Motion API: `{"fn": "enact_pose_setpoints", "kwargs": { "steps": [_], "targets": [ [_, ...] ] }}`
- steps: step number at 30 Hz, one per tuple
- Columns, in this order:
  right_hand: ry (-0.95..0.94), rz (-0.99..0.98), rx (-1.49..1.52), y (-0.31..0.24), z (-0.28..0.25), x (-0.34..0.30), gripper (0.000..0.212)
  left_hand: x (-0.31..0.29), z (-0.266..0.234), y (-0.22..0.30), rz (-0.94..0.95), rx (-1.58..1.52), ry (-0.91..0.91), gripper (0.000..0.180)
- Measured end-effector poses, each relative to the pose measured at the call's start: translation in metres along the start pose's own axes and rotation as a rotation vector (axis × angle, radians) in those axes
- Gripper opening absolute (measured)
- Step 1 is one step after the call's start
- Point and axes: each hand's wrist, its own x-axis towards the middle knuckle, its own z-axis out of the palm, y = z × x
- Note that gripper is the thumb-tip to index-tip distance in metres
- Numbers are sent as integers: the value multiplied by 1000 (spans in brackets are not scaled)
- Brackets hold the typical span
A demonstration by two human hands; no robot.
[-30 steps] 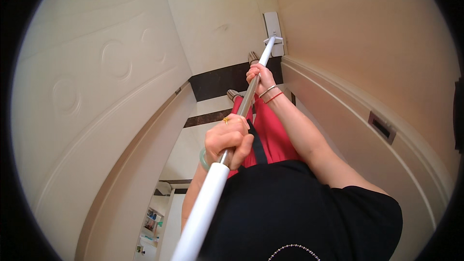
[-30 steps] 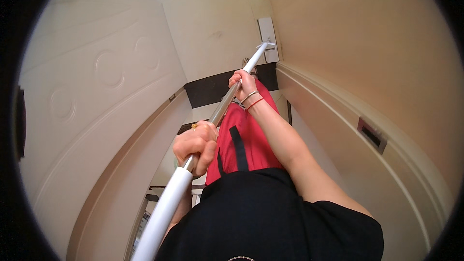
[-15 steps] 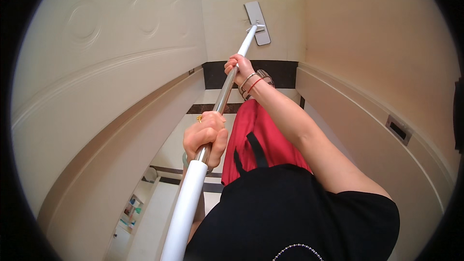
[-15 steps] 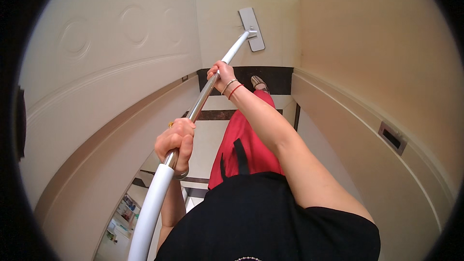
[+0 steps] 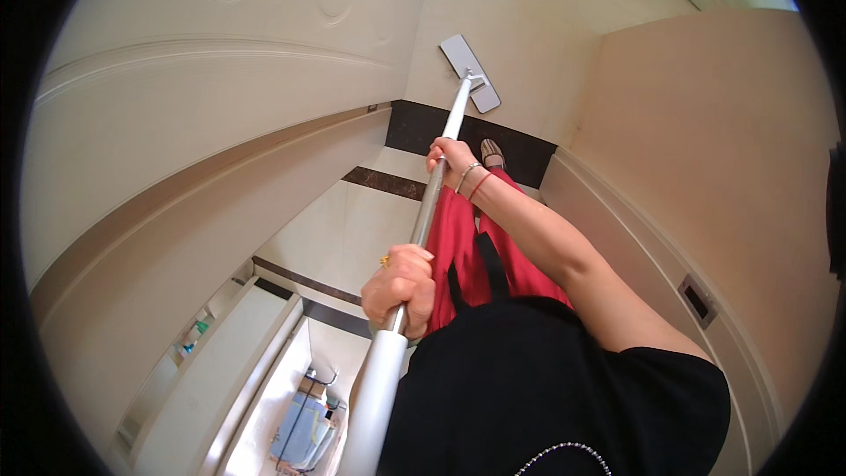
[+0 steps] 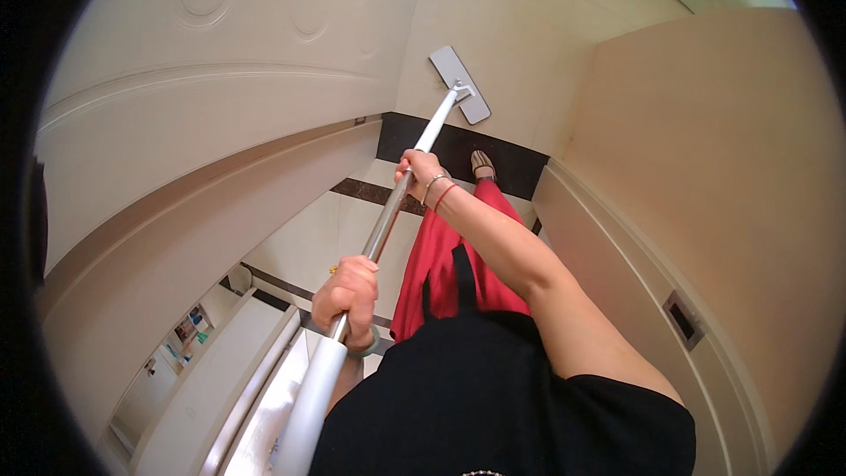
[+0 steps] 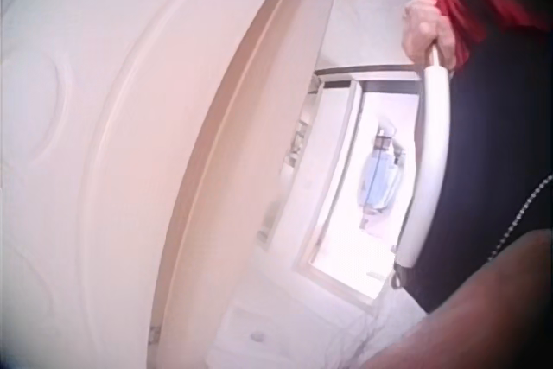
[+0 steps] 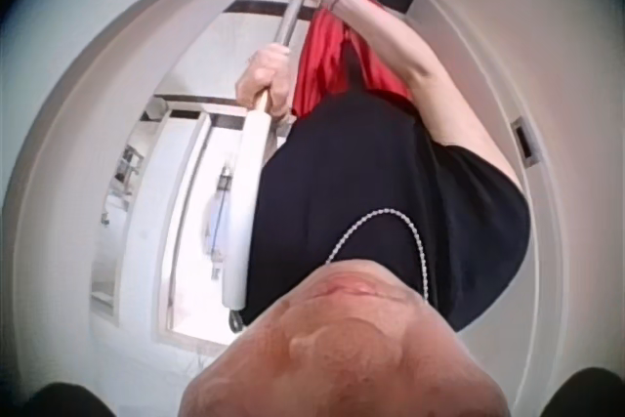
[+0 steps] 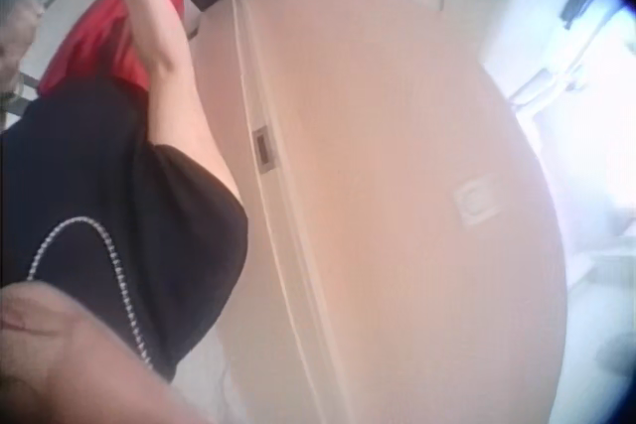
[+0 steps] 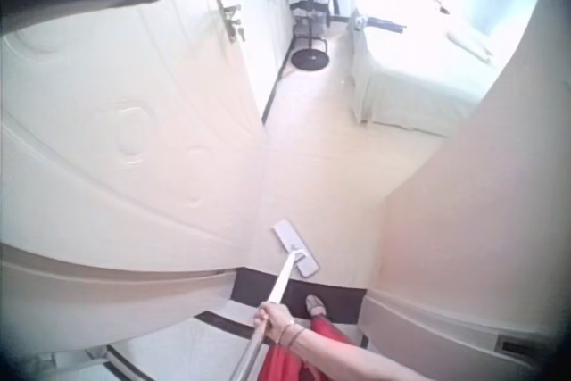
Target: The person mops the tiled floor of a bedroom using a white flat mop. They move the mop back and forth across the floor, covering areas near the bed, a door, and a dark decorative border.
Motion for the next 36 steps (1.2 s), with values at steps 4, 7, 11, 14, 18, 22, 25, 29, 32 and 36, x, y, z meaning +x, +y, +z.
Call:
{"fn": "enact_pose_setpoints", "kwargs": {
  "steps": [4,7,11,14,18,22,25,29,32,36],
  "targets": [
    [-15,-31,-118,-23,-1,-6,16,-7,20,-9,40,-23,110,21],
    [-71,-128,-253,-48,-1,6,14,-7,33,-31,40,-26,172,23],
    [-8,-179,-351,-83,9,45,7,8,39,-64,-2,27,166,22],
    [93,-201,-384,-65,31,50,2,0,17,-66,-110,32,267,23],
    [115,-162,-512,-34,20,54,2,-28,13,-56,-176,96,368,23],
    [147,-151,-602,22,4,54,3,-78,-6,-44,-189,135,415,23],
    [157,-112,-670,65,-4,43,3,-115,-25,-31,-213,146,456,24],
    [168,-103,-672,126,-34,28,5,-177,-41,-11,-218,145,492,24],
    [188,-99,-729,175,-54,26,9,-223,-62,2,-231,152,503,24],
    [232,-114,-796,256,-83,25,8,-287,-98,24,-261,126,576,24]
  ]
}}
